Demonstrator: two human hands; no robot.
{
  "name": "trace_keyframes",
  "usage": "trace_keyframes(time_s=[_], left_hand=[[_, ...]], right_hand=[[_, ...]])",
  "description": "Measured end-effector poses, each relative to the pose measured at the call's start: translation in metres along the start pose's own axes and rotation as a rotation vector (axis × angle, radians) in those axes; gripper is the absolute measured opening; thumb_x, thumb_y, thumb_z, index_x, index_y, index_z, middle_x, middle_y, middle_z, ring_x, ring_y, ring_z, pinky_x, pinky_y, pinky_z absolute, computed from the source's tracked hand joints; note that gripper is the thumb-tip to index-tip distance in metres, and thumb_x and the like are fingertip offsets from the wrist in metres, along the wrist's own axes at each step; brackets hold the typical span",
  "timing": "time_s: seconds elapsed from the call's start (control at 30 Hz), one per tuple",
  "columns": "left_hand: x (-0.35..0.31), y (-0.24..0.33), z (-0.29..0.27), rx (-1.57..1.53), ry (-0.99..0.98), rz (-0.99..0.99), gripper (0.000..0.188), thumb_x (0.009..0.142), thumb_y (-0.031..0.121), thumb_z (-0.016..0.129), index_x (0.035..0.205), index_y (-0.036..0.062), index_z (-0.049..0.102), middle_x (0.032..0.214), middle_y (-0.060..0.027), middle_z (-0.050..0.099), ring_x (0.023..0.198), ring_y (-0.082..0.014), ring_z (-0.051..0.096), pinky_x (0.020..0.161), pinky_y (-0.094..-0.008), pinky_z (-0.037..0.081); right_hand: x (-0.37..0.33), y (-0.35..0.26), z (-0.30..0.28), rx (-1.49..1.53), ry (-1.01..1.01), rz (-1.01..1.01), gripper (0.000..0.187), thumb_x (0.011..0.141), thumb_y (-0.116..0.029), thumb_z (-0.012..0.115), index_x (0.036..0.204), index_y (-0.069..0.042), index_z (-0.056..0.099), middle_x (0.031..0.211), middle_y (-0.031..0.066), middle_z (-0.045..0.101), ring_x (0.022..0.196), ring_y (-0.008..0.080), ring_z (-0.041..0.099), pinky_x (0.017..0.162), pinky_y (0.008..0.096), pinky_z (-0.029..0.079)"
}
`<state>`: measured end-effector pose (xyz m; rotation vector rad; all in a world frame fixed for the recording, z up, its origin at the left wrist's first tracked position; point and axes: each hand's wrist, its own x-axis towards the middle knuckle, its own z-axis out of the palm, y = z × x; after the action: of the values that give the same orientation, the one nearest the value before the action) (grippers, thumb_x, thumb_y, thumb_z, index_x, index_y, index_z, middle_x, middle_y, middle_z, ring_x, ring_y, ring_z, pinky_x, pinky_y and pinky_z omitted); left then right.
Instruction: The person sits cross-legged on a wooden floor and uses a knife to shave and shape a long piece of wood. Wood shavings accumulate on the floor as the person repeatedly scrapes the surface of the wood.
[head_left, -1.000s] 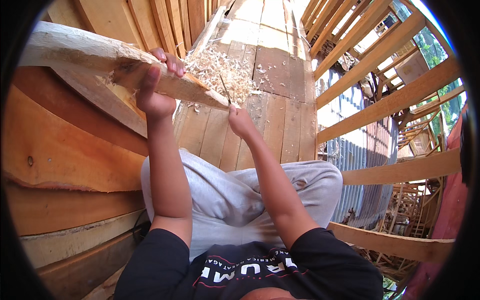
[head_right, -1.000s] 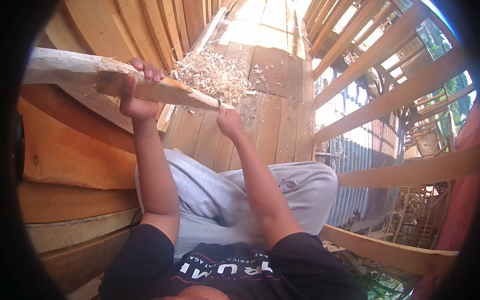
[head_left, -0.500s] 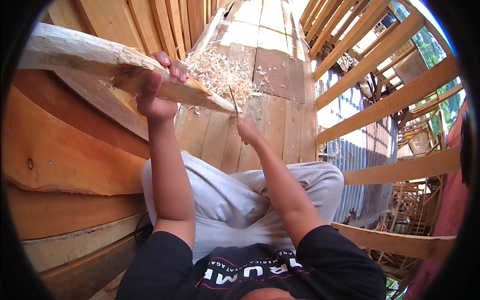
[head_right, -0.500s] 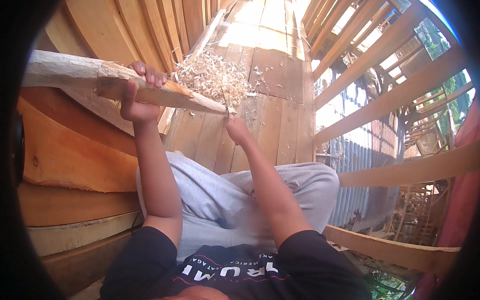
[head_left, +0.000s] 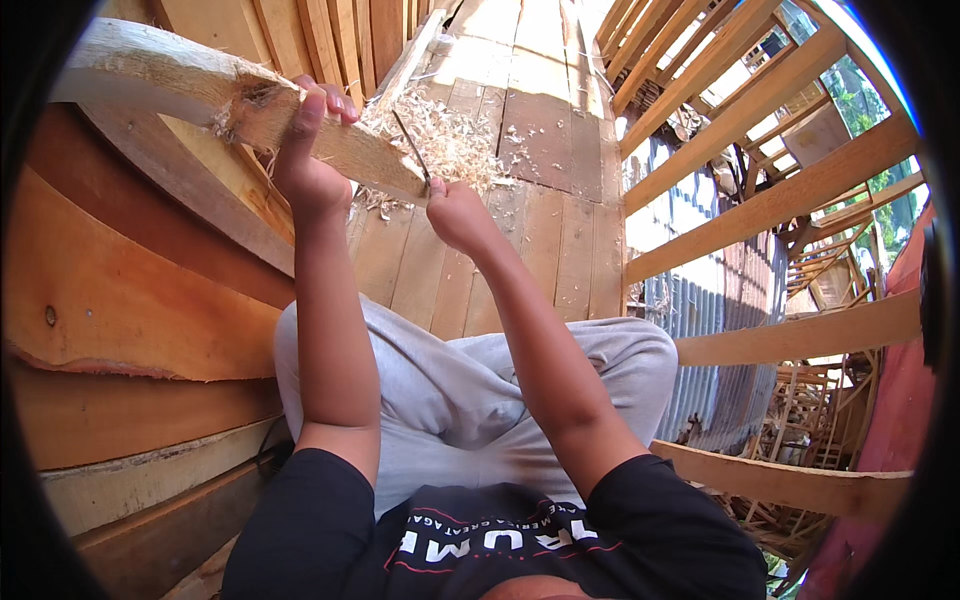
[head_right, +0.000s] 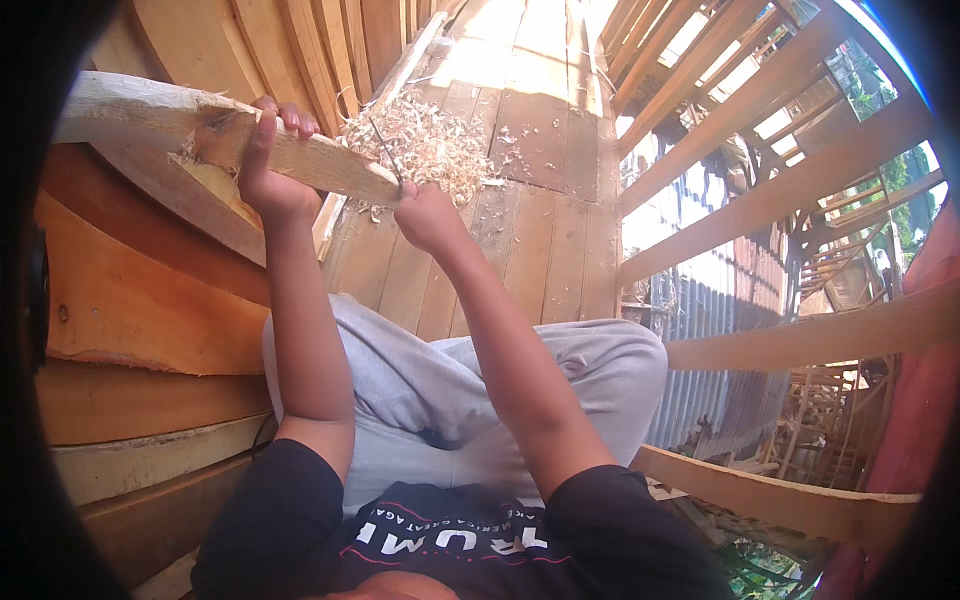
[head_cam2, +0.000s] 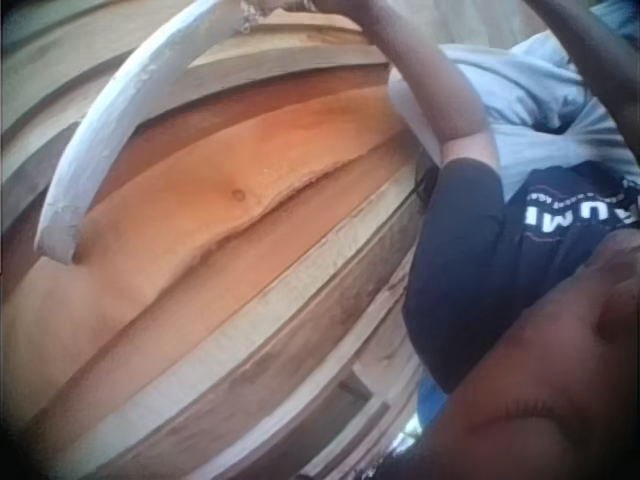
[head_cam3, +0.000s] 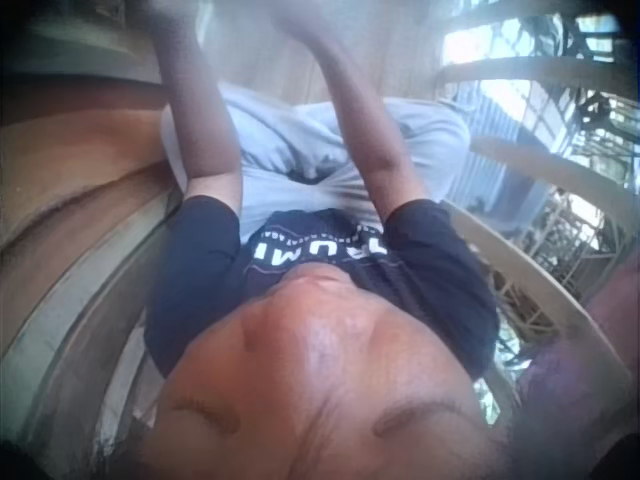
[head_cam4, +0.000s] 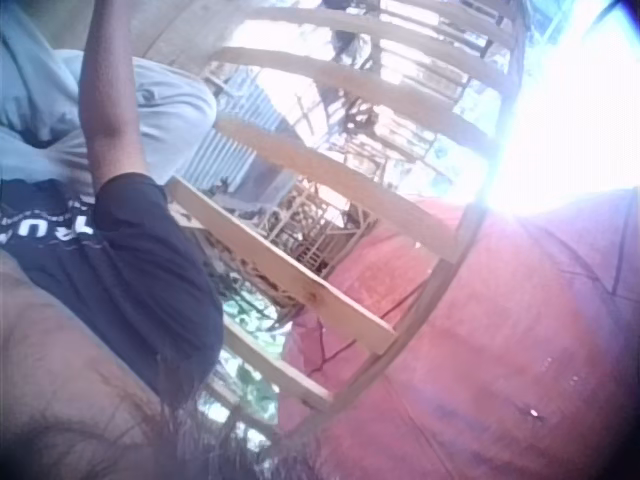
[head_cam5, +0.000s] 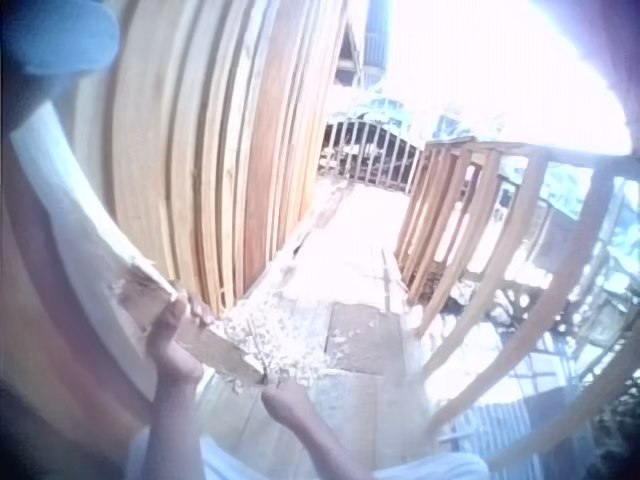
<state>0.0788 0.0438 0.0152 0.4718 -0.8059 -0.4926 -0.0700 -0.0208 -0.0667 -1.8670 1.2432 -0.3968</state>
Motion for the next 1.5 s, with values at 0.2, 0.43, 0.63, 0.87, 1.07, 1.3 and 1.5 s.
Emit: trace_keyframes(time_s=[0.2,0.43,0.63,0.87,1.07,1.3,1.5], left_hand=[[-0.005,-0.002,-0.003,-0.148,-0.143,-0.028,0.031,0.081,0.026,0.068,0.098,0.0034,0.055,0.078,-0.0072,0.053,0.075,-0.0186,0.052,0.073,-0.0329,0.044],[-0.005,0.001,-0.013,-0.137,-0.187,-0.006,0.033,0.081,0.027,0.067,0.099,0.0022,0.054,0.078,-0.0089,0.053,0.075,-0.0201,0.053,0.073,-0.0337,0.044],[-0.006,0.001,-0.013,-0.140,-0.168,-0.015,0.031,0.081,0.025,0.067,0.098,0.0036,0.054,0.078,-0.0079,0.053,0.075,-0.0196,0.052,0.074,-0.0337,0.043],[-0.003,-0.006,-0.001,-0.049,0.041,0.004,0.025,0.083,0.019,0.067,0.099,0.0049,0.054,0.078,-0.0066,0.053,0.075,-0.0200,0.053,0.074,-0.0328,0.043],[-0.007,-0.001,-0.019,-0.065,-0.240,-0.044,0.037,0.084,0.032,0.063,0.105,0.0044,0.051,0.084,-0.0078,0.051,0.082,-0.0222,0.052,0.082,-0.0382,0.041],[-0.016,0.001,-0.005,-0.025,-0.125,-0.026,0.039,0.085,0.034,0.068,0.102,0.0012,0.055,0.086,-0.0104,0.059,0.088,-0.0268,0.062,0.095,-0.0443,0.045],[-0.020,-0.015,-0.010,0.057,-0.021,0.044,0.039,0.085,0.035,0.069,0.099,0.0017,0.054,0.084,-0.0099,0.059,0.083,-0.0235,0.062,0.082,-0.0398,0.051]], right_hand=[[-0.002,0.057,0.006,-0.099,0.025,0.157,0.050,0.099,-0.032,0.038,0.097,0.012,0.062,0.088,0.0299,0.066,0.085,0.0446,0.065,0.080,0.0498,0.049],[-0.014,0.069,-0.003,0.038,-0.145,0.289,0.050,0.101,-0.032,0.033,0.087,0.009,0.058,0.070,0.0195,0.060,0.059,0.0297,0.058,0.059,0.0427,0.046],[-0.015,0.022,0.011,0.189,-0.041,-0.097,0.052,0.102,-0.033,0.033,0.069,0.001,0.053,0.060,0.0127,0.054,0.054,0.0248,0.054,0.057,0.0413,0.044],[0.006,0.007,-0.003,-0.048,-0.023,0.050,0.051,0.100,-0.034,0.037,0.092,0.007,0.065,0.089,0.0279,0.067,0.088,0.0413,0.065,0.082,0.0472,0.048],[0.000,0.022,-0.007,-0.166,-0.023,0.105,0.048,0.097,-0.033,0.040,0.105,0.008,0.064,0.103,0.0317,0.064,0.097,0.0450,0.063,0.088,0.0476,0.048],[0.003,0.123,-0.003,0.002,-0.118,0.286,0.054,0.101,-0.036,0.031,0.073,0.006,0.050,0.059,0.0133,0.052,0.044,0.0244,0.052,0.043,0.0415,0.043],[-0.016,0.010,0.003,0.128,-0.058,-0.007,0.054,0.102,-0.040,0.032,0.066,-0.002,0.045,0.052,0.0053,0.045,0.041,0.0183,0.043,0.042,0.0395,0.037]])
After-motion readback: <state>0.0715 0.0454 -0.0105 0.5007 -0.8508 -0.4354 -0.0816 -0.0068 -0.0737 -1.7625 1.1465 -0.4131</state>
